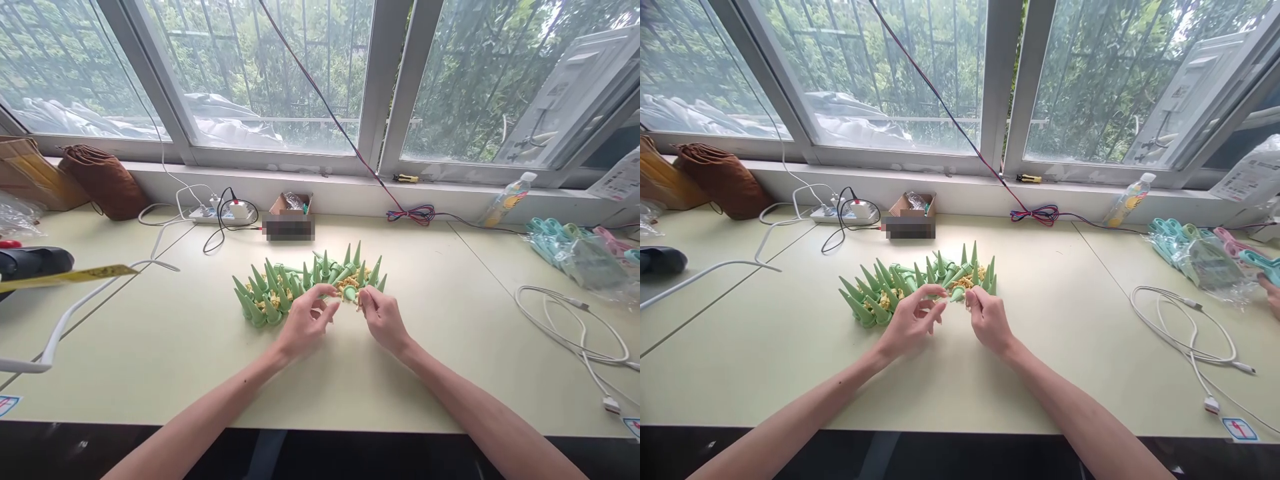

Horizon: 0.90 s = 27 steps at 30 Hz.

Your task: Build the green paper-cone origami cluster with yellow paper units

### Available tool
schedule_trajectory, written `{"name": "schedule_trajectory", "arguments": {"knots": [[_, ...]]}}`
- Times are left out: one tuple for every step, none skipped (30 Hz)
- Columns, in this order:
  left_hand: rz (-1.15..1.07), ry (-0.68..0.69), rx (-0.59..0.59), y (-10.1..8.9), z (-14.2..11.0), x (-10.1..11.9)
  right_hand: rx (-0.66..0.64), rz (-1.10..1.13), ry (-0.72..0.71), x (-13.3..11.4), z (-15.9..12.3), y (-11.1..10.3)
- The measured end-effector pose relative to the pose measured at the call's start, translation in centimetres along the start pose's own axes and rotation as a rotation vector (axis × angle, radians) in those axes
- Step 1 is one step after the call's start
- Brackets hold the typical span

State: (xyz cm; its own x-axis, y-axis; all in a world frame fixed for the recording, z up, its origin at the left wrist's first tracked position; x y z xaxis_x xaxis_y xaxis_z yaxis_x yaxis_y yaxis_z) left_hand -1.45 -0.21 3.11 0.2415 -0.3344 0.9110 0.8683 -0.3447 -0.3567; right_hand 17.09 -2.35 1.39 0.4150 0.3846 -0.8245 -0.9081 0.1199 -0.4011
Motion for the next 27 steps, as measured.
{"name": "schedule_trajectory", "arguments": {"knots": [[-0.077, -0.059, -0.024, -0.1, 0.1, 0.0, 0.010, -0.003, -0.008, 0.0, 0.1, -0.2], [-0.147, -0.112, -0.068, -0.2, 0.2, 0.0, 0.009, -0.007, -0.023, 0.0, 0.1, -0.3], [-0.209, -0.157, -0.130, -0.2, 0.3, -0.1, -0.001, -0.012, -0.047, 0.0, 0.2, -0.4], [-0.264, -0.195, -0.201, -0.2, 0.4, -0.2, -0.022, -0.018, -0.078, 0.0, 0.1, -0.3], [-0.314, -0.225, -0.270, -0.2, 0.4, -0.2, -0.048, -0.023, -0.111, 0.0, 0.1, -0.2], [-0.357, -0.249, -0.326, -0.1, 0.4, -0.3, -0.071, -0.026, -0.144, -0.1, 0.0, -0.1], [-0.394, -0.267, -0.363, -0.1, 0.3, -0.4, -0.098, -0.027, -0.171, -0.1, 0.0, 0.1], [-0.425, -0.278, -0.385, 0.0, 0.3, -0.5, -0.103, -0.026, -0.183, -0.1, -0.1, 0.2], [-0.449, -0.284, -0.395, 0.0, 0.2, -0.6, -0.106, -0.023, -0.186, -0.2, -0.2, 0.3], [-0.467, -0.285, -0.400, 0.0, 0.2, -0.7, -0.111, -0.023, -0.189, -0.2, -0.3, 0.5], [-0.481, -0.283, -0.406, 0.1, 0.1, -0.8, -0.111, -0.022, -0.188, -0.2, -0.4, 0.6], [-0.490, -0.278, -0.411, 0.0, 0.1, -0.9, -0.112, -0.021, -0.183, -0.2, -0.4, 0.6], [-0.494, -0.273, -0.416, 0.0, 0.0, -0.9, -0.112, -0.020, -0.176, -0.2, -0.5, 0.7], [-0.494, -0.267, -0.419, 0.0, 0.0, -1.0, -0.111, -0.019, -0.166, -0.2, -0.5, 0.7], [-0.488, -0.259, -0.422, 0.0, 0.0, -1.0, -0.110, -0.019, -0.155, -0.2, -0.6, 0.8], [-0.477, -0.246, -0.422, 0.0, 0.0, -1.0, -0.107, -0.017, -0.142, -0.2, -0.6, 0.8], [-0.463, -0.229, -0.417, 0.0, 0.0, -0.9, -0.105, -0.014, -0.129, -0.2, -0.6, 0.9], [-0.446, -0.209, -0.406, 0.0, 0.0, -0.8, -0.102, -0.010, -0.116, -0.2, -0.7, 0.9], [-0.425, -0.189, -0.391, 0.0, 0.0, -0.7, -0.100, -0.006, -0.103, -0.1, -0.7, 1.0], [-0.405, -0.173, -0.370, 0.0, 0.0, -0.5, -0.101, -0.001, -0.092, -0.1, -0.7, 1.1], [-0.385, -0.161, -0.350, 0.0, 0.0, -0.4, -0.102, 0.002, -0.082, -0.1, -0.7, 1.2], [-0.371, -0.153, -0.331, 0.1, 0.0, -0.3, -0.104, 0.005, -0.074, -0.1, -0.8, 1.2], [-0.362, -0.146, -0.316, 0.1, 0.0, -0.2, -0.106, 0.008, -0.068, -0.1, -0.8, 1.3], [-0.356, -0.139, -0.305, 0.2, 0.0, -0.1, -0.102, 0.011, -0.062, -0.1, -0.8, 1.3], [-0.355, -0.131, -0.297, 0.2, 0.1, 0.0, -0.099, 0.017, -0.058, -0.1, -0.8, 1.3], [-0.355, -0.122, -0.292, 0.3, 0.1, 0.0, -0.107, 0.022, -0.055, -0.1, -0.7, 1.4], [-0.353, -0.114, -0.289, 0.3, 0.1, 0.0, -0.109, 0.025, -0.048, 0.0, -0.7, 1.4]]}}
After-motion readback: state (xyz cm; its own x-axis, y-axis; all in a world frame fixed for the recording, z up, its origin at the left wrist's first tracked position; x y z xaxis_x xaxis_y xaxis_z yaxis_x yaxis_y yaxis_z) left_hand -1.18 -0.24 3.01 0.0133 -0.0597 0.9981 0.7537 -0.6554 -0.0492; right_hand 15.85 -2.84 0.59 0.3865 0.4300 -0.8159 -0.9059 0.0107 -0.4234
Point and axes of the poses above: each hand's wrist, its own z-axis towards the middle knuckle, its own y-axis out of the palm, x = y × z, the point moved 1 cm from there along z, towards the middle knuckle, and after that the axes turned 3 degrees about -x, right-handed, at the moved point
